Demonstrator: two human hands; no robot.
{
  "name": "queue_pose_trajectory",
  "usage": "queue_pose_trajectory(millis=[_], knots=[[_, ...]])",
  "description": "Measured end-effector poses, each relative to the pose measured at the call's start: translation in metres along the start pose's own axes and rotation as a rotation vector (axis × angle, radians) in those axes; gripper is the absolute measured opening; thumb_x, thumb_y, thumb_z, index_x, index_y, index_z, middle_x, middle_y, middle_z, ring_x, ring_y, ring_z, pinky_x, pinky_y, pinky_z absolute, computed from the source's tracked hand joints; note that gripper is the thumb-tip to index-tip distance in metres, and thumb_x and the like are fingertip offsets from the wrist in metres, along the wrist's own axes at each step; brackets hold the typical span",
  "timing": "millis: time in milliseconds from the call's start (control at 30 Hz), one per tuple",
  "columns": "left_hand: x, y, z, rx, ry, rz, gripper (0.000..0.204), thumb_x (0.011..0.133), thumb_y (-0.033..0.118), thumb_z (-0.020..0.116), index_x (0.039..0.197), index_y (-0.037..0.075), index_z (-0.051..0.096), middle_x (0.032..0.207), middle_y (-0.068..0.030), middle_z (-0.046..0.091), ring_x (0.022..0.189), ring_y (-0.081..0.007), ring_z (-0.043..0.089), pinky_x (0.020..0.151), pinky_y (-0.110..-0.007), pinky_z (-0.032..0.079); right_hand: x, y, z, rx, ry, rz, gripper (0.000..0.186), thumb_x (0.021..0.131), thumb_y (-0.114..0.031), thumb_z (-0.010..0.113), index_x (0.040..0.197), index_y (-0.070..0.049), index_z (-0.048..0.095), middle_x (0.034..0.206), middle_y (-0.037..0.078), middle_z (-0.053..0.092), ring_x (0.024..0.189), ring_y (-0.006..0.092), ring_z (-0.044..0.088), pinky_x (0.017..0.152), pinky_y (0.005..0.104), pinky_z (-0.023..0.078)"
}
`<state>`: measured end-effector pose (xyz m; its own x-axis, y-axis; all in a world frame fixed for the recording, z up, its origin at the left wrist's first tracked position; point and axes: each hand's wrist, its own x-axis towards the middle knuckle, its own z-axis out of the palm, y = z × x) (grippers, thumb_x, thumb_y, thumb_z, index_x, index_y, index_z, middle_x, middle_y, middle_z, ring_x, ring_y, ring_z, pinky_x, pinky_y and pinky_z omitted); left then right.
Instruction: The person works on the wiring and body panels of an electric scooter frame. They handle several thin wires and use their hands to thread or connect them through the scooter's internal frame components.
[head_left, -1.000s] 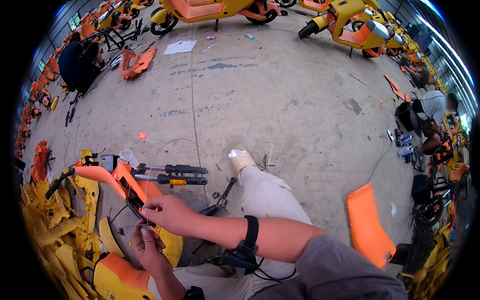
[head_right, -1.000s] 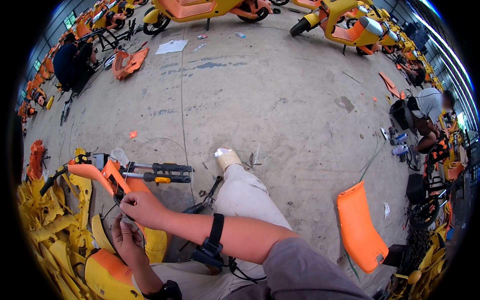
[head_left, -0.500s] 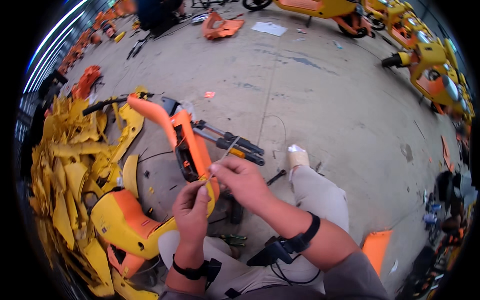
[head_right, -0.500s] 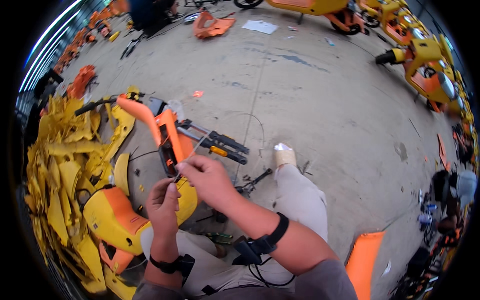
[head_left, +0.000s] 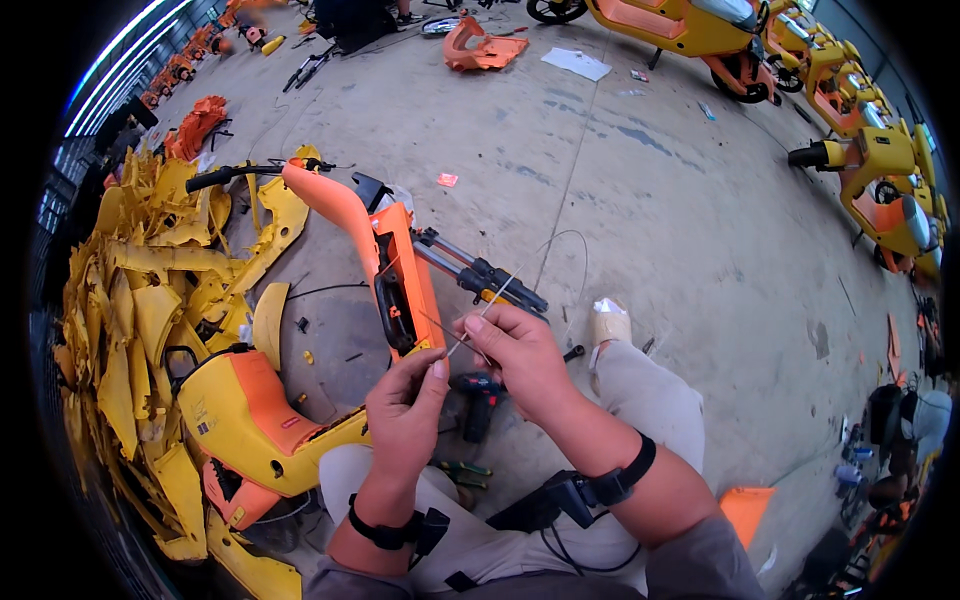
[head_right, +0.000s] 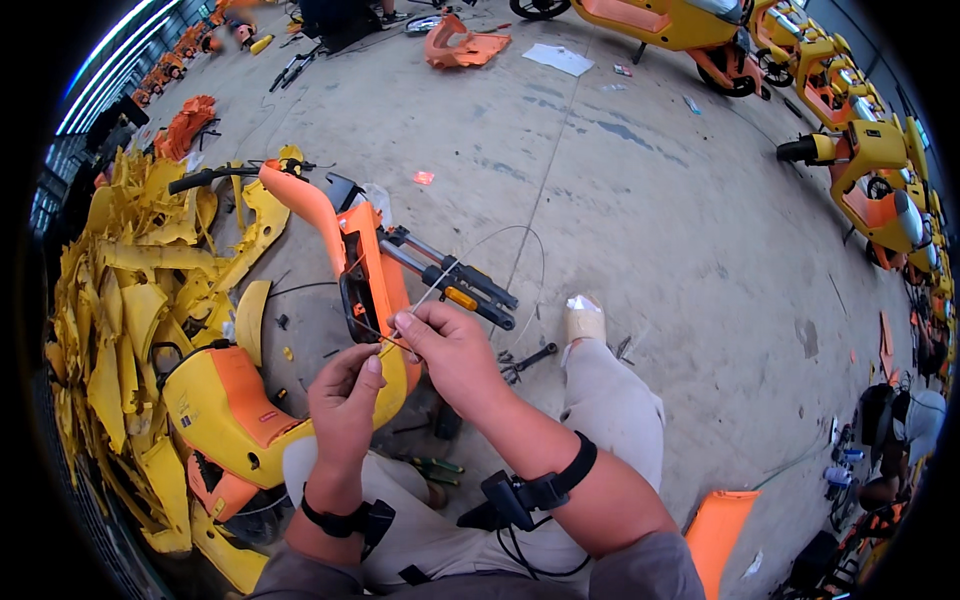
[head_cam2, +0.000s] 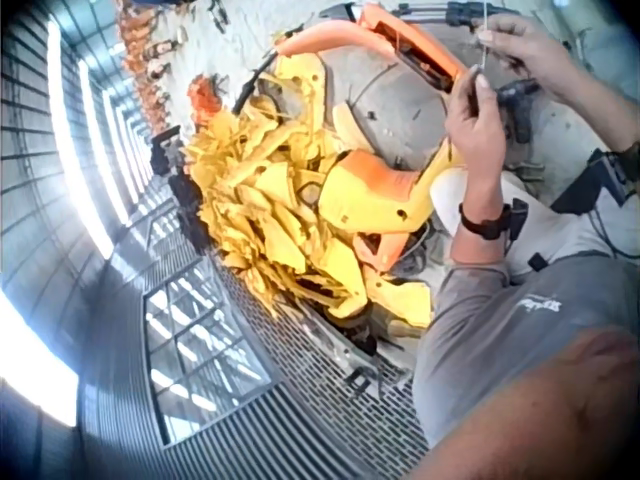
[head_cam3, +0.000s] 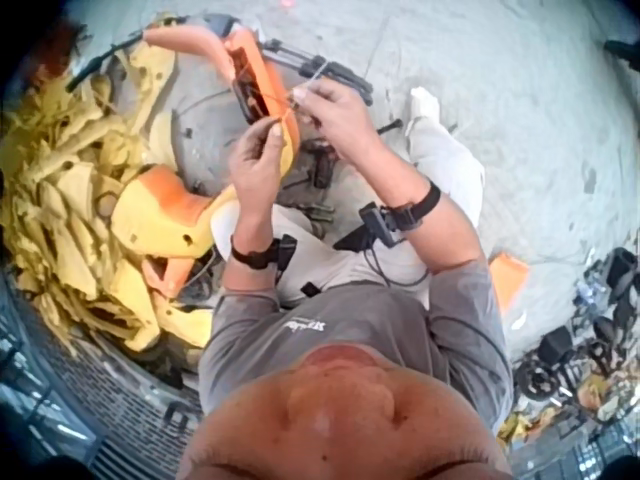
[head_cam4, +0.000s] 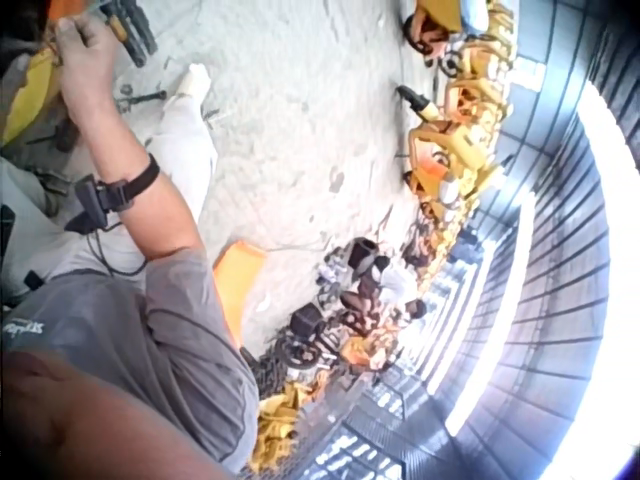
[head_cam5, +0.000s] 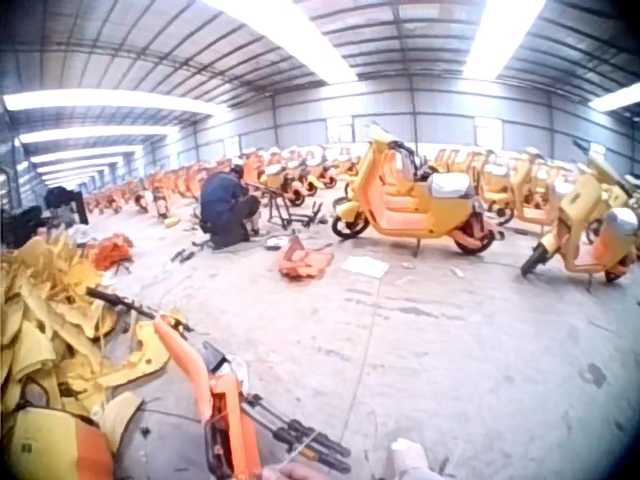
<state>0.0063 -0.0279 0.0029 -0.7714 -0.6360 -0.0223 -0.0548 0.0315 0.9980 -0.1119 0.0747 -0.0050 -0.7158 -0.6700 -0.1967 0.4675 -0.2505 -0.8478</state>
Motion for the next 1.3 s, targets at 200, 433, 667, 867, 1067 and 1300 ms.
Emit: queue_pose_trajectory(millis=[200, 433, 667, 867, 1067, 1300], knots=[[0.0, 0.001, 0.002, 0.017, 0.02, 0.015, 0.017, 0.093, 0.009, 0.063, 0.107, -0.001, 0.067, 0.081, 0.0037, 0.059, 0.069, -0.002, 0.049, 0.061, -0.017, 0.04, -0.005, -0.007, 0.002, -0.044, 0.036, 0.07, 0.019, 0.097, -0.019, 0.058, 0.096, -0.001, 0.065, 0.081, -0.001, 0.059, 0.068, 0.0042, 0.049, 0.061, 0.0207, 0.042], [0.0, -0.006, -0.004, 0.098, -0.001, 0.061, 0.018, 0.092, 0.011, 0.064, 0.104, -0.002, 0.068, 0.072, 0.0028, 0.056, 0.061, -0.0021, 0.045, 0.054, -0.019, 0.037, 0.0, 0.007, -0.002, -0.103, -0.063, -0.04, 0.018, 0.096, -0.017, 0.057, 0.098, 0.0, 0.064, 0.085, 0.0, 0.061, 0.074, 0.0056, 0.052, 0.067, 0.0238, 0.045], [0.003, -0.001, 0.003, 0.375, 0.012, -0.008, 0.017, 0.087, 0.009, 0.067, 0.101, -0.001, 0.07, 0.069, -0.0012, 0.055, 0.056, -0.0045, 0.045, 0.051, -0.022, 0.038, 0.002, 0.007, -0.006, -0.691, -0.057, -0.387, 0.016, 0.092, -0.013, 0.056, 0.095, 0.0, 0.064, 0.087, 0.011, 0.064, 0.08, 0.0217, 0.061, 0.073, 0.0329, 0.048], [0.003, 0.0, 0.003, 0.53, -0.057, 0.105, 0.013, 0.082, 0.004, 0.068, 0.093, -0.003, 0.068, 0.067, -0.0052, 0.053, 0.053, -0.0081, 0.041, 0.049, -0.027, 0.035, -0.002, 0.005, -0.005, -0.781, -0.11, -0.338, 0.015, 0.089, -0.013, 0.058, 0.091, 0.001, 0.061, 0.087, 0.016, 0.059, 0.084, 0.0336, 0.059, 0.074, 0.039, 0.047], [0.002, -0.005, 0.002, 0.54, -0.111, 0.12, 0.01, 0.081, 0.001, 0.068, 0.089, -0.005, 0.067, 0.064, -0.0003, 0.049, 0.054, -0.0057, 0.039, 0.048, -0.024, 0.031, -0.004, 0.0, -0.006, -0.806, -0.145, -0.264, 0.014, 0.09, -0.014, 0.058, 0.094, 0.0, 0.061, 0.09, 0.016, 0.059, 0.087, 0.0347, 0.059, 0.074, 0.0408, 0.047], [0.003, -0.007, -0.005, 0.39, -0.165, -0.075, 0.011, 0.086, 0.0, 0.064, 0.095, -0.005, 0.065, 0.073, 0.005, 0.055, 0.063, -0.0008, 0.044, 0.055, -0.018, 0.035, -0.005, -0.004, -0.006, -0.801, -0.157, -0.295, 0.016, 0.089, -0.015, 0.056, 0.09, -0.001, 0.064, 0.089, 0.018, 0.062, 0.089, 0.036, 0.06, 0.076, 0.0437, 0.047]])
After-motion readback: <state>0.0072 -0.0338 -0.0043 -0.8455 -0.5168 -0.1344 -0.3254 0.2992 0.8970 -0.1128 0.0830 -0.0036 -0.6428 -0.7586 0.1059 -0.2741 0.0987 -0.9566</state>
